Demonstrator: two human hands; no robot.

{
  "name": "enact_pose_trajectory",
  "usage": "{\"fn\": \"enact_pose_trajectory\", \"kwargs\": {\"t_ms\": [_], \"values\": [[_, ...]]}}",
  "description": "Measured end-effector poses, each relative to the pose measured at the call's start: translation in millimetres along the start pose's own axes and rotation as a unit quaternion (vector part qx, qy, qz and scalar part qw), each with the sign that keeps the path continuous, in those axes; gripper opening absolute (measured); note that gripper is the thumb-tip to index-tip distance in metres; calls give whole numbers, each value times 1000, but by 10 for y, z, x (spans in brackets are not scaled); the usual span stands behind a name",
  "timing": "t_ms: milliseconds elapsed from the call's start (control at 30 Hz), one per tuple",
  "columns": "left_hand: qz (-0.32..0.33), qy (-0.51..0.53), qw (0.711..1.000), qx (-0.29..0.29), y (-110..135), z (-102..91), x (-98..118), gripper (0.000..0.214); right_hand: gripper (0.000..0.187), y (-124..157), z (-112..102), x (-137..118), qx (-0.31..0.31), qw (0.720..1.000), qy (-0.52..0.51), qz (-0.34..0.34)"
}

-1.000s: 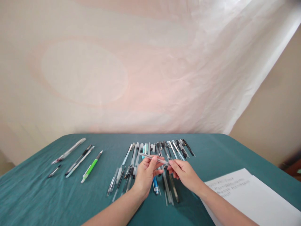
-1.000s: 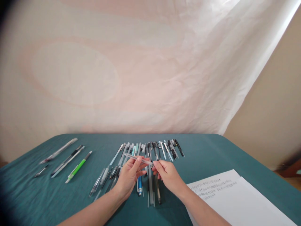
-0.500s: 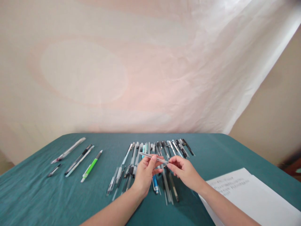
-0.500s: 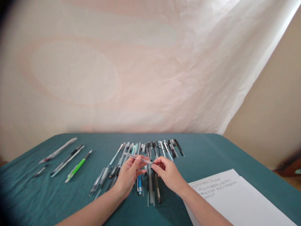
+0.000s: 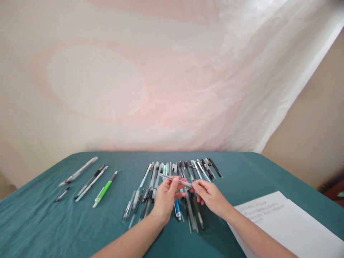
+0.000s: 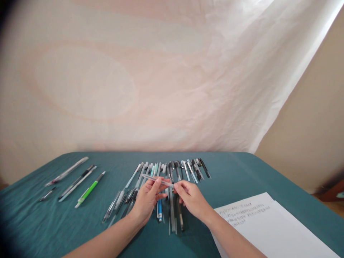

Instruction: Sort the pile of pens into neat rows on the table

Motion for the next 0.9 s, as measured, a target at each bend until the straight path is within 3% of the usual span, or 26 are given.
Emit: {"fn": "enact_pose_trajectory", "kwargs": {"t_ms": [133, 367, 567, 900], "values": [[-4, -7, 1000, 4, 3, -6, -8, 35, 34, -7, -3, -27, -3, 999, 32, -16], [-5, -13, 1000, 16, 4, -17, -11, 33, 17, 3, -119, -114, 50, 990, 118, -56], [-1, -18, 1000, 19, 13, -16, 11, 32, 27, 12, 22, -55, -3, 1000, 17, -16], [10, 8, 999, 47, -14, -117, 54, 33, 22, -12, -113, -235, -45, 990, 127, -51]]}}
Point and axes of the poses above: each hand's wrist, its own y-axis away from the middle knuckle, its own z-axis out of the palm, x = y × z, the point moved 9 cm from there along -y, towards the middle knuckle, and after that the axes turned 14 degrees about -z, right-handed, at the moved point
